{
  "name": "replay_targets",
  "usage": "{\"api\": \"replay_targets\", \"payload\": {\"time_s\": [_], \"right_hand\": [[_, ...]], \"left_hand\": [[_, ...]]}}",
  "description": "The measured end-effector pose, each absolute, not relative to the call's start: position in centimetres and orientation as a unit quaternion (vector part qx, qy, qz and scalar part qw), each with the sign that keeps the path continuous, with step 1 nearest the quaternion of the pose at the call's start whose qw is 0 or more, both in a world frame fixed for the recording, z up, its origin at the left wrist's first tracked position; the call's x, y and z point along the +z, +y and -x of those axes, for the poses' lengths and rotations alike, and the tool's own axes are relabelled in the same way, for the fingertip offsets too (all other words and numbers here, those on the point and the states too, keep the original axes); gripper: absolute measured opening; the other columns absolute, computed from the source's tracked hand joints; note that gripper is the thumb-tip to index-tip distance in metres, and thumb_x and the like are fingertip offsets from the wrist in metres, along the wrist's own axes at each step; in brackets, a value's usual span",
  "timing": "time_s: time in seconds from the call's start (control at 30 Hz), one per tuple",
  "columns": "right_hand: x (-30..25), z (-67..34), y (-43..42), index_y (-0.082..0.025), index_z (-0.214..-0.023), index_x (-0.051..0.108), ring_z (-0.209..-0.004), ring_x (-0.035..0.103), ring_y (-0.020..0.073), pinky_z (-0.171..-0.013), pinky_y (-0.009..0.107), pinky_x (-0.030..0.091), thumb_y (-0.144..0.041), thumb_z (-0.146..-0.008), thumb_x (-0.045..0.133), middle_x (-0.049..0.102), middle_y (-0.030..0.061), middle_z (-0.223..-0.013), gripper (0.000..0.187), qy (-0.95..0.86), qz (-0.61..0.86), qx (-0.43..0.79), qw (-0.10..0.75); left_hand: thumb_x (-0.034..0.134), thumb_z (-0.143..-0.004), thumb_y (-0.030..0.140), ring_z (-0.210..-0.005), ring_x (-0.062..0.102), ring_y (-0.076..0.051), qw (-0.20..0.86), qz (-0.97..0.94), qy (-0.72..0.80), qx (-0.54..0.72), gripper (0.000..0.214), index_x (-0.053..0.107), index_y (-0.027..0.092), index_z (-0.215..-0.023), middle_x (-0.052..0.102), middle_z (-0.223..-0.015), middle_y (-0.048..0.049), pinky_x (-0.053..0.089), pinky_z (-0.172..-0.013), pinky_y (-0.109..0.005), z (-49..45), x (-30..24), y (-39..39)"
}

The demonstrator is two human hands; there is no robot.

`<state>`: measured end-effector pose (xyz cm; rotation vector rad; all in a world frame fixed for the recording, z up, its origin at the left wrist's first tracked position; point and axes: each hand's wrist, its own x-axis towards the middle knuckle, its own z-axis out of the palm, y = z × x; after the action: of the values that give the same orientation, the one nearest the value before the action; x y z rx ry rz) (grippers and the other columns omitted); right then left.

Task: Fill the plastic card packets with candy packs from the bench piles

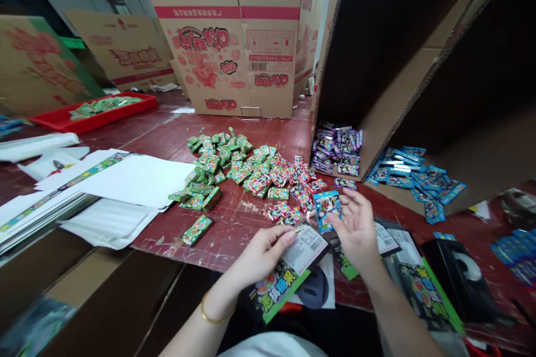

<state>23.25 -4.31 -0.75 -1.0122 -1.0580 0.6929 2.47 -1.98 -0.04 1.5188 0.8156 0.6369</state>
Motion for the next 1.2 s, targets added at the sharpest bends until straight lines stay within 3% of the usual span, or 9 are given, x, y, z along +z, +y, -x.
{"api": "replay_targets", "payload": {"time_s": [0.17,0.33,0.53,0.7,0.8,0.9,1.0,1.2], "right_hand": [[-1.7,-24.4,-5.7,-0.023,-0.122,0.054,-0.102,0.059,0.0208,-0.088,0.034,0.051,-0.029,-0.081,0.065,0.056,0.0093,-0.116,0.042,-0.491,0.492,0.347,0.630],[-1.1,-24.3,-5.8,-0.025,-0.136,0.038,-0.107,0.057,0.0219,-0.082,0.033,0.055,-0.031,-0.082,0.064,0.052,0.0109,-0.120,0.060,-0.475,0.488,0.295,0.671],[-1.4,-24.4,-6.4,-0.023,-0.108,0.055,-0.086,0.063,0.0181,-0.069,0.027,0.055,-0.032,-0.084,0.062,0.057,0.0074,-0.106,0.026,-0.510,0.507,0.313,0.621],[-1.7,-25.2,-6.9,-0.020,-0.096,0.060,-0.072,0.061,0.0165,-0.062,0.026,0.051,-0.033,-0.080,0.068,0.062,0.0032,-0.084,0.022,-0.532,0.551,0.348,0.541],[-1.3,-24.9,-6.9,-0.020,-0.093,0.064,-0.064,0.058,0.0136,-0.056,0.025,0.048,-0.031,-0.079,0.068,0.063,0.0032,-0.087,0.018,-0.556,0.577,0.348,0.488],[-1.3,-24.4,-6.8,-0.023,-0.101,0.062,-0.078,0.061,0.0168,-0.070,0.028,0.050,-0.028,-0.078,0.070,0.063,0.0036,-0.094,0.025,-0.553,0.572,0.323,0.511],[-1.9,-24.1,-6.9,-0.023,-0.092,0.063,-0.094,0.059,0.0206,-0.085,0.034,0.047,-0.029,-0.076,0.072,0.059,0.0045,-0.097,0.020,-0.556,0.568,0.243,0.556],[-3.2,-22.3,-6.7,-0.021,-0.075,0.069,-0.104,0.055,0.0234,-0.091,0.038,0.045,-0.035,-0.078,0.070,0.052,0.0085,-0.112,0.014,-0.594,0.551,0.267,0.522]], "left_hand": [[0.046,-0.090,0.046,-0.071,0.054,-0.015,0.576,-0.676,0.369,0.272,0.038,0.065,0.014,-0.096,0.065,-0.083,-0.0035,0.042,-0.065,-0.023,-2.2,-0.2,-1.8],[0.042,-0.092,0.046,-0.063,0.046,-0.012,0.571,-0.713,0.342,0.221,0.040,0.063,0.013,-0.094,0.059,-0.076,-0.0009,0.036,-0.058,-0.021,-2.4,0.5,-1.4],[0.038,-0.095,0.043,-0.060,0.044,-0.011,0.521,-0.762,0.329,0.200,0.039,0.063,0.013,-0.095,0.058,-0.074,-0.0002,0.032,-0.055,-0.021,-2.6,1.6,-0.8],[0.036,-0.096,0.039,-0.061,0.046,-0.011,0.450,-0.814,0.320,0.179,0.038,0.065,0.014,-0.093,0.059,-0.072,-0.0005,0.034,-0.057,-0.022,-3.1,1.4,-1.0],[0.037,-0.096,0.036,-0.066,0.052,-0.012,0.433,-0.827,0.311,0.179,0.036,0.065,0.014,-0.096,0.064,-0.078,-0.0025,0.037,-0.063,-0.022,-3.5,1.3,-1.1],[0.037,-0.096,0.035,-0.068,0.054,-0.013,0.442,-0.821,0.306,0.191,0.034,0.065,0.015,-0.100,0.066,-0.082,-0.0033,0.038,-0.064,-0.022,-3.6,1.7,-1.0],[0.038,-0.096,0.036,-0.061,0.049,-0.012,0.453,-0.806,0.317,0.210,0.035,0.064,0.014,-0.098,0.063,-0.076,-0.0020,0.035,-0.057,-0.021,-3.3,2.0,-0.8],[0.045,-0.091,0.043,-0.061,0.049,-0.013,0.532,-0.743,0.331,0.235,0.038,0.066,0.013,-0.094,0.062,-0.074,-0.0032,0.037,-0.056,-0.022,-2.7,0.6,-0.2]]}}
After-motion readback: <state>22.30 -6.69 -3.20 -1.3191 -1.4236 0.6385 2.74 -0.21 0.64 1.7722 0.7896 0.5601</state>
